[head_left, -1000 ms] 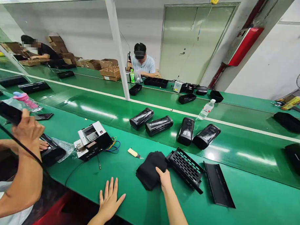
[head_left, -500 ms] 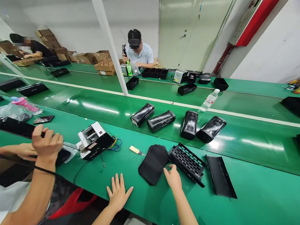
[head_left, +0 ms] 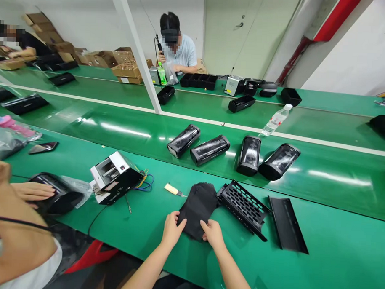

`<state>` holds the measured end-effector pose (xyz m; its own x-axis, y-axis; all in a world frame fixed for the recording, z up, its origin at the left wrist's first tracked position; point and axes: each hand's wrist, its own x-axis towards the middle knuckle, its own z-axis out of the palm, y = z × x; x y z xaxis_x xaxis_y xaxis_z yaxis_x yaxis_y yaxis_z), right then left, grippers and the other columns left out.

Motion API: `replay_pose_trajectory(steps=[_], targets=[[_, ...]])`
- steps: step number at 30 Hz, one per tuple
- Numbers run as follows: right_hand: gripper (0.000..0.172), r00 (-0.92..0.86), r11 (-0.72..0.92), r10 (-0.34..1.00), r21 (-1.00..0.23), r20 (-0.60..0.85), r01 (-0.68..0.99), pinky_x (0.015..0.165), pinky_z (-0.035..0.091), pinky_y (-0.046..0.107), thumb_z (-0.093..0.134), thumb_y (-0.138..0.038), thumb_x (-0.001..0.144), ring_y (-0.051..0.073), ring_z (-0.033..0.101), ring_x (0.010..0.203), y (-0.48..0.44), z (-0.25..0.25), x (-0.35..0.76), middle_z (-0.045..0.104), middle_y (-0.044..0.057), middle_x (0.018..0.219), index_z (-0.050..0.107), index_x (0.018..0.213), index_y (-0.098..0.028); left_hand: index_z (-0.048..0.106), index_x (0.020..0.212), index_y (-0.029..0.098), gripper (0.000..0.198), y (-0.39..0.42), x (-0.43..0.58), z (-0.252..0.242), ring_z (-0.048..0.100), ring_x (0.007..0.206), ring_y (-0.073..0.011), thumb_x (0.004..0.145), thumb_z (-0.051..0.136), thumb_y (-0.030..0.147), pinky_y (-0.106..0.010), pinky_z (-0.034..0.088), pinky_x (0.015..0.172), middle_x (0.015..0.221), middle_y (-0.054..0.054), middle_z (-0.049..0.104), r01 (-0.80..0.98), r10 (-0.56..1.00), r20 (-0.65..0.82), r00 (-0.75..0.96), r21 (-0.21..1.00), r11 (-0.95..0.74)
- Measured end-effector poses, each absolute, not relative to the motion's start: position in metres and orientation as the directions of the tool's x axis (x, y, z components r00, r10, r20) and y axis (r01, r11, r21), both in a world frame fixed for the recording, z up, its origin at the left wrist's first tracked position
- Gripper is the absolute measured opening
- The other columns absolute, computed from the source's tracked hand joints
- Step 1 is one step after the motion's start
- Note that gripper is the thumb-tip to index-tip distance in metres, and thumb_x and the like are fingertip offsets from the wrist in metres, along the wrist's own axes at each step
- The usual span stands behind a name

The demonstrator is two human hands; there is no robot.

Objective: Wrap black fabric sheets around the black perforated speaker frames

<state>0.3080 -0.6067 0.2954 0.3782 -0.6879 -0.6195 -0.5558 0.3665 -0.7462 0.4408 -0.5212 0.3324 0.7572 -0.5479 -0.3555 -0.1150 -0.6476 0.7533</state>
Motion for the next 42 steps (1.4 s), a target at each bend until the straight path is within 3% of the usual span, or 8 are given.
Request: replay_pose_trajectory(steps=[5, 10, 17, 24, 31, 37, 40, 42], targets=[[0.037, 0.398, 0.44, -0.637, -0.735, -0.66, -0.515, 0.031, 0.031, 0.018, 0.054, -0.041, 0.07, 0.012, 0.048, 0.027, -0.6, 0.288, 0.295, 0.041, -0.006, 0.028, 0.032, 0.047, -0.022, 0.051, 0.099, 0.013, 0.052, -0.508, 0.439, 0.325, 0.059, 0.065, -0.0175, 0.056, 0.063, 0.039, -0.039, 0.049, 0.069, 0.091, -0.009, 0.054, 0.087, -0.447, -0.464, 0.765, 0.762, -0.641], [0.036, 0.42, 0.543, -0.586, -0.72, -0.693, -0.431, 0.036, 0.039, 0.018, 0.05, -0.051, 0.069, 0.013, 0.055, 0.037, -0.591, 0.287, 0.29, 0.049, -0.004, 0.037, 0.038, 0.054, -0.02, 0.05, 0.097, 0.013, 0.05, -0.508, 0.43, 0.322, 0.061, 0.065, -0.0168, 0.056, 0.068, 0.036, -0.03, 0.049, 0.06, 0.077, -0.005, 0.059, 0.263, -0.423, -0.566, 0.707, 0.767, -0.585], [0.042, 0.399, 0.535, -0.605, -0.723, -0.689, -0.436, 0.034, 0.039, 0.02, 0.052, -0.059, 0.062, 0.011, 0.048, 0.031, -0.582, 0.293, 0.301, 0.043, -0.005, 0.033, 0.04, 0.055, -0.02, 0.043, 0.1, 0.014, 0.054, -0.516, 0.427, 0.32, 0.055, 0.045, -0.0126, 0.055, 0.07, 0.025, -0.023, 0.045, 0.046, 0.048, 0.009, 0.05, 0.368, -0.504, -0.62, 0.602, 0.775, -0.513], [0.035, 0.365, 0.343, -0.752, -0.799, -0.549, -0.494, 0.041, 0.044, 0.027, 0.041, -0.052, 0.075, 0.016, 0.055, 0.041, -0.59, 0.305, 0.292, 0.055, 0.003, 0.05, 0.046, 0.064, -0.018, 0.057, 0.068, 0.014, 0.02, -0.51, 0.457, 0.324, 0.055, 0.046, -0.0137, 0.054, 0.067, 0.026, -0.022, 0.039, 0.042, 0.054, 0.001, 0.061, 0.326, -0.578, -0.604, 0.549, 0.792, -0.517], [0.02, 0.438, -0.054, -0.879, -0.872, -0.19, -0.487, 0.088, 0.039, 0.04, 0.052, -0.034, 0.07, 0.025, 0.049, 0.1, -0.628, 0.336, 0.296, 0.057, 0.009, 0.096, 0.056, 0.085, -0.021, 0.06, 0.08, 0.015, 0.023, -0.511, 0.478, 0.32, 0.063, 0.078, -0.0223, 0.063, 0.062, 0.032, -0.031, 0.049, 0.066, 0.078, -0.006, 0.067, 0.218, -0.491, -0.533, 0.689, 0.799, -0.561], [0.034, 0.468, -0.052, -0.866, -0.898, -0.177, -0.436, 0.099, 0.029, 0.045, 0.055, -0.027, 0.065, 0.029, 0.039, 0.115, -0.614, 0.336, 0.308, 0.05, 0.01, 0.117, 0.058, 0.099, -0.022, 0.045, 0.115, 0.014, 0.057, -0.509, 0.463, 0.334, 0.054, 0.104, -0.0263, 0.062, 0.064, 0.025, -0.042, 0.042, 0.089, 0.112, -0.015, 0.054, 0.072, -0.472, -0.427, 0.771, 0.796, -0.602], [0.043, 0.388, 0.072, -0.888, -0.909, -0.246, -0.411, 0.097, 0.032, 0.046, 0.055, -0.033, 0.065, 0.03, 0.039, 0.116, -0.603, 0.327, 0.3, 0.047, 0.014, 0.12, 0.054, 0.105, -0.019, 0.042, 0.121, 0.016, 0.061, -0.514, 0.456, 0.346, 0.036, 0.121, -0.03, 0.064, 0.061, 0.025, -0.047, 0.03, 0.099, 0.125, -0.015, 0.043, -0.287, -0.62, -0.225, 0.751, 0.735, -0.614], [0.051, 0.314, 0.199, -0.891, -0.905, -0.327, -0.377, 0.09, 0.038, 0.046, 0.053, -0.04, 0.066, 0.03, 0.046, 0.108, -0.6, 0.32, 0.294, 0.048, 0.018, 0.117, 0.049, 0.11, -0.014, 0.039, 0.125, 0.017, 0.065, -0.522, 0.451, 0.351, 0.03, 0.125, -0.0312, 0.065, 0.06, 0.028, -0.047, 0.027, 0.101, 0.132, -0.015, 0.036, -0.593, -0.783, -0.127, 0.609, 0.583, -0.555]])
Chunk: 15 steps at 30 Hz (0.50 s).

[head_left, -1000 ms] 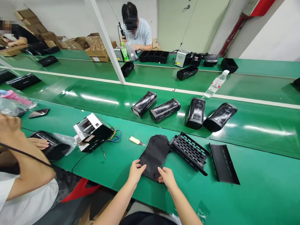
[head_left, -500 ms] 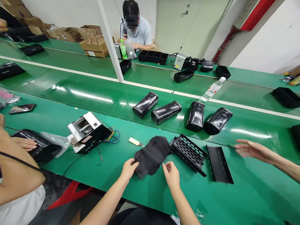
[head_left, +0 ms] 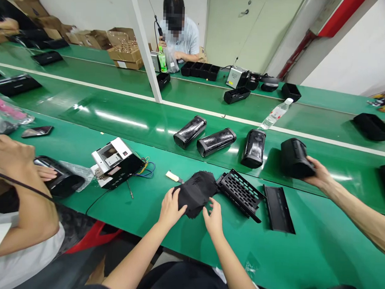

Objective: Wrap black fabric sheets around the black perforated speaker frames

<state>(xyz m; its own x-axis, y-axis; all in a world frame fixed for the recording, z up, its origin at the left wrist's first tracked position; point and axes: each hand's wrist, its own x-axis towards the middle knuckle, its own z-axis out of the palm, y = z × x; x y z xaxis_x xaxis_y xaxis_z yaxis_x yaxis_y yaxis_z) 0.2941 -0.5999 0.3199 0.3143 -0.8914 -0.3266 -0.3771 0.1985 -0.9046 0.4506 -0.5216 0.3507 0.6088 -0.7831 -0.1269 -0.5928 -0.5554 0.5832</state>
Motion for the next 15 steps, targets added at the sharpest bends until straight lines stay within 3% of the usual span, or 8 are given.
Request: replay_pose_trajectory(steps=[2, 5, 8, 11, 15], targets=[[0.058, 0.263, 0.332, -0.87, -0.89, -0.417, -0.314, 0.081, 0.045, 0.042, 0.052, -0.046, 0.065, 0.027, 0.054, 0.098, -0.602, 0.314, 0.291, 0.052, 0.019, 0.111, 0.045, 0.111, -0.012, 0.031, 0.13, 0.016, 0.078, -0.532, 0.445, 0.352, 0.023, 0.128, -0.0326, 0.061, 0.064, 0.032, -0.05, 0.023, 0.102, 0.138, -0.017, 0.028, -0.764, -0.879, -0.136, 0.457, 0.446, -0.466], [0.057, 0.249, 0.491, -0.814, -0.851, -0.525, -0.188, 0.072, 0.05, 0.034, 0.053, -0.05, 0.065, 0.022, 0.059, 0.089, -0.612, 0.31, 0.294, 0.058, 0.014, 0.104, 0.044, 0.109, -0.016, 0.022, 0.135, 0.014, 0.097, -0.548, 0.438, 0.351, 0.013, 0.131, -0.0346, 0.053, 0.069, 0.036, -0.054, 0.013, 0.102, 0.143, -0.021, 0.018, -0.83, -0.904, -0.244, 0.352, 0.365, -0.422], [0.047, 0.264, 0.6, -0.755, -0.795, -0.6, -0.09, 0.058, 0.05, 0.027, 0.057, -0.047, 0.065, 0.017, 0.062, 0.073, -0.625, 0.311, 0.306, 0.063, 0.008, 0.089, 0.045, 0.102, -0.02, 0.021, 0.135, 0.012, 0.102, -0.557, 0.434, 0.348, 0.011, 0.131, -0.0362, 0.049, 0.071, 0.031, -0.055, 0.008, 0.102, 0.143, -0.023, 0.016, -0.779, -0.872, -0.335, 0.356, 0.409, -0.475], [0.038, 0.277, 0.673, -0.704, -0.739, -0.654, -0.036, 0.041, 0.041, 0.022, 0.062, -0.044, 0.062, 0.012, 0.054, 0.049, -0.634, 0.313, 0.321, 0.059, 0.001, 0.063, 0.049, 0.088, -0.02, 0.025, 0.134, 0.014, 0.093, -0.559, 0.435, 0.349, 0.015, 0.13, -0.0345, 0.053, 0.067, 0.029, -0.052, 0.008, 0.103, 0.142, -0.02, 0.022, -0.717, -0.857, -0.346, 0.383, 0.473, -0.512], [0.034, 0.287, 0.721, -0.667, -0.693, -0.687, 0.019, 0.035, 0.032, 0.02, 0.065, -0.044, 0.06, 0.01, 0.047, 0.041, -0.638, 0.315, 0.335, 0.051, -0.003, 0.052, 0.048, 0.076, -0.02, 0.031, 0.132, 0.014, 0.08, -0.559, 0.441, 0.351, 0.021, 0.129, -0.0325, 0.059, 0.062, 0.029, -0.049, 0.013, 0.104, 0.139, -0.018, 0.029, -0.648, -0.844, -0.358, 0.401, 0.54, -0.537]])
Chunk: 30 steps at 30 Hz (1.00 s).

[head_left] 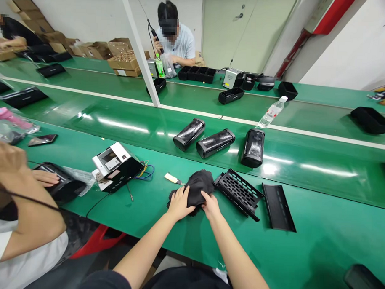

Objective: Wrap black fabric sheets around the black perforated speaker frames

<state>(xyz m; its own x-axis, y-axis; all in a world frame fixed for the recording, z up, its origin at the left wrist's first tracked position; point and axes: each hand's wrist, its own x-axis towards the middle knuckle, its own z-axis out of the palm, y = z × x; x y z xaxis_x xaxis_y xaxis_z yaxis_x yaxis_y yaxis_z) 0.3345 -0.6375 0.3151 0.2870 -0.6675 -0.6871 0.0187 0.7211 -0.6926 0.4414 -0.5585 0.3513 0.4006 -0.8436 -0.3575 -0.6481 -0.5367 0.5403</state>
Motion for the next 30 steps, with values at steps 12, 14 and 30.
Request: replay_pose_trajectory(steps=[12, 14, 30], targets=[[0.032, 0.258, 0.739, -0.649, -0.673, -0.716, -0.01, 0.039, 0.038, 0.018, 0.052, -0.051, 0.071, 0.011, 0.054, 0.052, -0.631, 0.313, 0.328, 0.053, -0.002, 0.058, 0.047, 0.077, -0.02, 0.053, 0.116, 0.015, 0.048, -0.574, 0.482, 0.345, 0.05, 0.112, -0.0211, 0.081, 0.035, 0.041, -0.032, 0.037, 0.096, 0.121, -0.009, 0.056, -0.091, -0.766, -0.443, 0.465, 0.837, -0.539], [0.029, 0.263, 0.73, -0.651, -0.682, -0.712, -0.039, 0.04, 0.041, 0.019, 0.055, -0.048, 0.072, 0.011, 0.053, 0.051, -0.631, 0.312, 0.329, 0.053, -0.003, 0.058, 0.048, 0.077, -0.02, 0.057, 0.111, 0.015, 0.049, -0.574, 0.485, 0.346, 0.054, 0.107, -0.0234, 0.08, 0.038, 0.047, -0.034, 0.04, 0.092, 0.114, -0.009, 0.061, -0.023, -0.757, -0.455, 0.469, 0.85, -0.525], [0.012, 0.347, 0.537, -0.747, -0.822, -0.567, -0.187, 0.05, 0.045, 0.022, 0.059, -0.019, 0.073, 0.009, 0.054, 0.053, -0.637, 0.313, 0.339, 0.059, -0.002, 0.066, 0.056, 0.082, -0.013, 0.055, 0.115, 0.021, 0.065, -0.571, 0.468, 0.355, 0.016, 0.131, -0.0325, 0.058, 0.065, 0.052, -0.046, 0.012, 0.105, 0.141, -0.012, 0.03, -0.202, -0.732, -0.479, 0.484, 0.753, -0.626]])
